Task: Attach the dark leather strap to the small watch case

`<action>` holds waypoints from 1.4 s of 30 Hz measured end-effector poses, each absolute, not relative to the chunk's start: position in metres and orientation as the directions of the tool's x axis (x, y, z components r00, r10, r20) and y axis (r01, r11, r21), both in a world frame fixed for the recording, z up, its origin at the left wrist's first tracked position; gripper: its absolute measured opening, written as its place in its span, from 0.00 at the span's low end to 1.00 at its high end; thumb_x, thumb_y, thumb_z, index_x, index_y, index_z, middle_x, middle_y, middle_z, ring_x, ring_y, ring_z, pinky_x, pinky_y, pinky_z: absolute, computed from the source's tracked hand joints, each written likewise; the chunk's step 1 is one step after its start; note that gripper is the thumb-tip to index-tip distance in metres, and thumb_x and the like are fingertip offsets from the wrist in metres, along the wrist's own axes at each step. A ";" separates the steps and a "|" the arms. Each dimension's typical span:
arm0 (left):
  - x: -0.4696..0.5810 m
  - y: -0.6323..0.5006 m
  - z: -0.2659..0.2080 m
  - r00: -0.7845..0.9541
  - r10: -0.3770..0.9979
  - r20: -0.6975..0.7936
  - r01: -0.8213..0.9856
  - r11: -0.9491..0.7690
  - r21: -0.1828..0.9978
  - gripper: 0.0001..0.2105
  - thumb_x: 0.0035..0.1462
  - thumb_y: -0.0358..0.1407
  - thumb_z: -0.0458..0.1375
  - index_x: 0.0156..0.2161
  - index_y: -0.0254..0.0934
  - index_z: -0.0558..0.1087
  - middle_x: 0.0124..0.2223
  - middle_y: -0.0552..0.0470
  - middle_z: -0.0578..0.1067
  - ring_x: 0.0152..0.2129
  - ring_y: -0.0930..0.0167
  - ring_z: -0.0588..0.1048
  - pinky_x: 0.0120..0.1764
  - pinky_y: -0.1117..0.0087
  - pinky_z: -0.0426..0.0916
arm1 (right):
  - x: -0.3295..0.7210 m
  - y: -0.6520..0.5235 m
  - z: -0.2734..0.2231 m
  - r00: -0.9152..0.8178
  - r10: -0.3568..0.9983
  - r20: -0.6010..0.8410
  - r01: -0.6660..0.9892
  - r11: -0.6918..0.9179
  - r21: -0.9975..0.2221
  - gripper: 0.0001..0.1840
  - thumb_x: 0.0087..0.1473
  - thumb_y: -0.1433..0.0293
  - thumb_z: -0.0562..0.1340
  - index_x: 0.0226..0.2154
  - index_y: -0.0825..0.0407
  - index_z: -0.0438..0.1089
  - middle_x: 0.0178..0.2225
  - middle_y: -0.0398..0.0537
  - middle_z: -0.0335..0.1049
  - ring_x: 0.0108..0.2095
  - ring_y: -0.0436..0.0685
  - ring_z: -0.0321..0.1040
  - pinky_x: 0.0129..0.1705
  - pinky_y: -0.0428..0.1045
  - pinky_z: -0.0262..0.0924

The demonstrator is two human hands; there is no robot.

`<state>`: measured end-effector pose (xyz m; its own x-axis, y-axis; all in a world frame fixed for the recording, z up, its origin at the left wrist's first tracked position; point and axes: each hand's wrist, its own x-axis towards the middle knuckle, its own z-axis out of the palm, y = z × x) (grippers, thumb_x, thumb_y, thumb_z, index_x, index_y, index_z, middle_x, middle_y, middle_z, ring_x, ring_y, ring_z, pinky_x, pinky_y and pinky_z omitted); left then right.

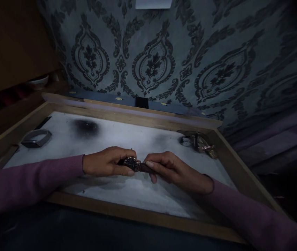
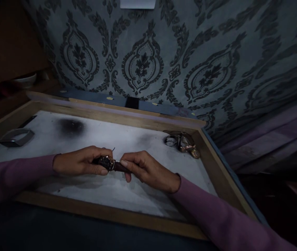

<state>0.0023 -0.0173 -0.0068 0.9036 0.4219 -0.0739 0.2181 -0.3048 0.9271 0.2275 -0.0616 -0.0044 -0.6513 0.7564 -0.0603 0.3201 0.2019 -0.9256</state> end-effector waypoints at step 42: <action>-0.001 -0.023 -0.008 0.933 0.358 0.046 0.263 -0.762 0.592 0.08 0.63 0.38 0.50 0.33 0.38 0.61 0.24 0.59 0.64 0.21 0.74 0.64 0.27 0.74 0.57 | 0.226 -0.063 -0.003 -0.727 0.653 -0.213 0.435 0.198 -0.878 0.24 0.66 0.59 0.47 0.23 0.54 0.61 0.20 0.39 0.56 0.22 0.47 0.53 0.28 0.45 0.52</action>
